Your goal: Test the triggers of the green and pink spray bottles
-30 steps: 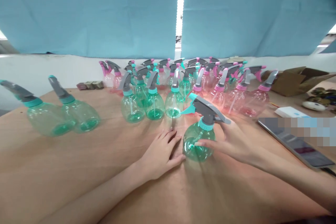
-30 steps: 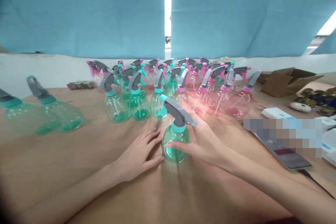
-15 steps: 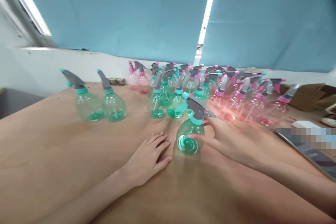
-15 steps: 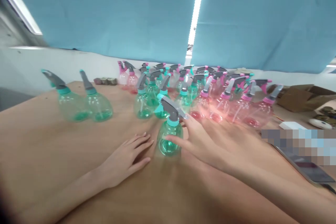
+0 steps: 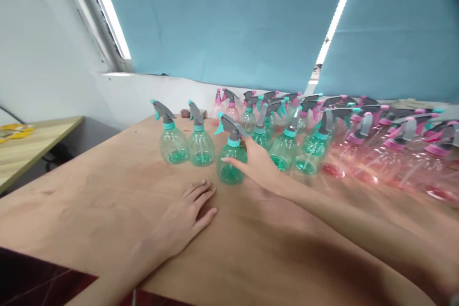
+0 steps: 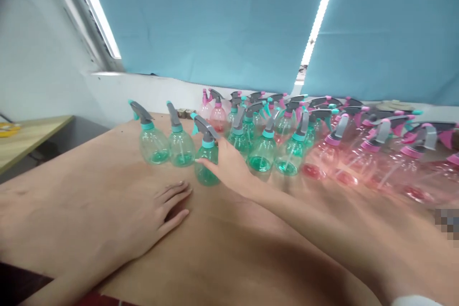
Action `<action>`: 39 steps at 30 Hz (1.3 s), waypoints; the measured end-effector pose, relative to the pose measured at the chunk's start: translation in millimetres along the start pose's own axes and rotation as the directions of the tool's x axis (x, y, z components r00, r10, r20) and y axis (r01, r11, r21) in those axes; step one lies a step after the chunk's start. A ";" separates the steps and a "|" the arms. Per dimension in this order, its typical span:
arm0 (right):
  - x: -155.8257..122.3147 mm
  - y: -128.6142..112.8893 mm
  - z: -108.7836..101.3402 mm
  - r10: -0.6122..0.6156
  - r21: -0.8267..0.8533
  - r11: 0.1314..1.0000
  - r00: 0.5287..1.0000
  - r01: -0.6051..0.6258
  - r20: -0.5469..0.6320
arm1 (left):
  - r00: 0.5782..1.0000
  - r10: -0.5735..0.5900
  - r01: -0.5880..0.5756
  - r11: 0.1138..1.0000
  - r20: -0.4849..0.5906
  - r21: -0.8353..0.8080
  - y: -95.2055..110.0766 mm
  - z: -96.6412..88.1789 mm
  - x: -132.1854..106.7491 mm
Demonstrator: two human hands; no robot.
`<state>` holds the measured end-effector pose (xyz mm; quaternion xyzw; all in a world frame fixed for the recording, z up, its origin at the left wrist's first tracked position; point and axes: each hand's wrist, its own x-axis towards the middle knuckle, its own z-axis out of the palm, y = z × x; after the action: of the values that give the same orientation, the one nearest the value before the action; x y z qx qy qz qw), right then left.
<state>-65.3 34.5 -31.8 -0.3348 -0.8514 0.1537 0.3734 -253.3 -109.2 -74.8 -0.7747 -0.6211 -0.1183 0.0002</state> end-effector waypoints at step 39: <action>-13.1 34.7 -64.9 0.177 -0.325 0.926 0.981 -0.193 -0.078 | 0.992 0.125 -0.124 0.989 0.003 -0.080 42.0 23.3 60.2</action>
<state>5.0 51.5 -12.8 -0.4751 -0.8206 0.0351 0.3158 -196.5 -57.4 -80.3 -0.8119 -0.5663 -0.1393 -0.0257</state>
